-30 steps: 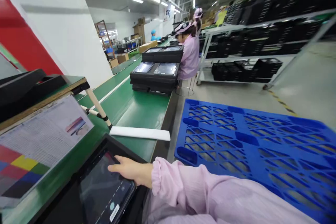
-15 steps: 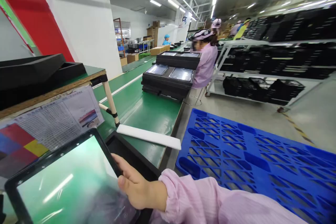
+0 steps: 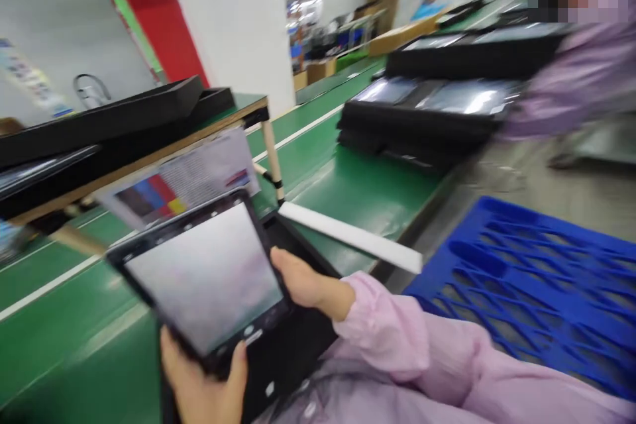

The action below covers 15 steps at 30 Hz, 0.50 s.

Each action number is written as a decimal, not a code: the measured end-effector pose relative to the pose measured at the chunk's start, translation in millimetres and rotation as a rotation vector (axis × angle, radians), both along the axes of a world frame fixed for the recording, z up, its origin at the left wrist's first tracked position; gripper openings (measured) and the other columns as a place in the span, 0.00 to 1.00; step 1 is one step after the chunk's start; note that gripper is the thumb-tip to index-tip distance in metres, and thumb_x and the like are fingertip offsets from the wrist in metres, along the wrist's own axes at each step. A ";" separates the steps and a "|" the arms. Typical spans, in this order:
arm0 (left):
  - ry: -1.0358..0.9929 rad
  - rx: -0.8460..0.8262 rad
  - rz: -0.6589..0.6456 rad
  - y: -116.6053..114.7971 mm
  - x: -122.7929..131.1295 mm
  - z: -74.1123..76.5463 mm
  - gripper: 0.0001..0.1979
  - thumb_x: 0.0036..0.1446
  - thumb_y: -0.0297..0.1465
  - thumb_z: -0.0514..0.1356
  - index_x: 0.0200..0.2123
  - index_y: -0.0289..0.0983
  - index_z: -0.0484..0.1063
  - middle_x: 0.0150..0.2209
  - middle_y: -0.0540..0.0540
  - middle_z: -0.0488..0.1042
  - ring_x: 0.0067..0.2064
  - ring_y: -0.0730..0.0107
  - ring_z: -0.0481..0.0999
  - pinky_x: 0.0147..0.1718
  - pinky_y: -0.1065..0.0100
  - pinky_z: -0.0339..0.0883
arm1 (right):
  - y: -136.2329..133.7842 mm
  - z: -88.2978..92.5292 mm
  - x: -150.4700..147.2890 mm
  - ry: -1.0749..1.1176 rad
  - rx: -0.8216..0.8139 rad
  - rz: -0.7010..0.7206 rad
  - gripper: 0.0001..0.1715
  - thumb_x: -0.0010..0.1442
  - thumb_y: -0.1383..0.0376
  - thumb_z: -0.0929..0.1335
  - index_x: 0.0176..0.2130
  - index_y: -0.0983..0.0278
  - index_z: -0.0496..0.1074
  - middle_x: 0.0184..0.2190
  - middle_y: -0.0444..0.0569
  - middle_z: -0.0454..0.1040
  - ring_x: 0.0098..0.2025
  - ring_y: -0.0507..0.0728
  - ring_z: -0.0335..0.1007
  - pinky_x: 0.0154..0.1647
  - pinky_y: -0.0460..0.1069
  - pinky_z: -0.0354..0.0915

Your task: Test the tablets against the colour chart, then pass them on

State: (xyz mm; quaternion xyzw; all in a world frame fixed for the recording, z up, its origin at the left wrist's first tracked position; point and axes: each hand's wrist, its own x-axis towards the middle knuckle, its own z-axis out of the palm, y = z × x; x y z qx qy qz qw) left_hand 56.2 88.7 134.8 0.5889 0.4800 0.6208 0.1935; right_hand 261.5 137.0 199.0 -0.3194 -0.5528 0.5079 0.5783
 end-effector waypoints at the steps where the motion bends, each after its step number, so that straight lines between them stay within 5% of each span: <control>1: 0.115 -0.008 0.083 -1.8 0.9 1.1 0.59 0.45 0.39 0.74 0.71 0.36 0.42 0.69 0.31 0.49 0.69 0.40 0.53 0.67 0.43 0.51 | 0.4 -1.2 -1.4 0.038 -0.026 0.023 0.40 0.60 0.34 0.62 0.36 0.68 0.75 0.31 0.51 0.75 0.38 0.55 0.73 0.49 0.53 0.71; 6: 0.372 0.021 0.201 -7.1 9.9 11.1 0.59 0.50 0.42 0.69 0.71 0.29 0.34 0.67 0.22 0.47 0.71 0.36 0.46 0.66 0.39 0.49 | 1.3 -1.2 -7.2 0.156 -0.134 0.098 0.35 0.56 0.36 0.68 0.35 0.66 0.75 0.32 0.51 0.77 0.45 0.59 0.75 0.52 0.55 0.71; 15: 0.349 0.020 0.226 -17.1 14.0 20.1 0.60 0.50 0.45 0.69 0.70 0.30 0.32 0.68 0.20 0.46 0.72 0.38 0.46 0.66 0.41 0.48 | 0.5 1.1 -14.5 0.222 -0.215 0.042 0.39 0.48 0.35 0.72 0.43 0.64 0.76 0.47 0.54 0.76 0.60 0.62 0.66 0.62 0.55 0.66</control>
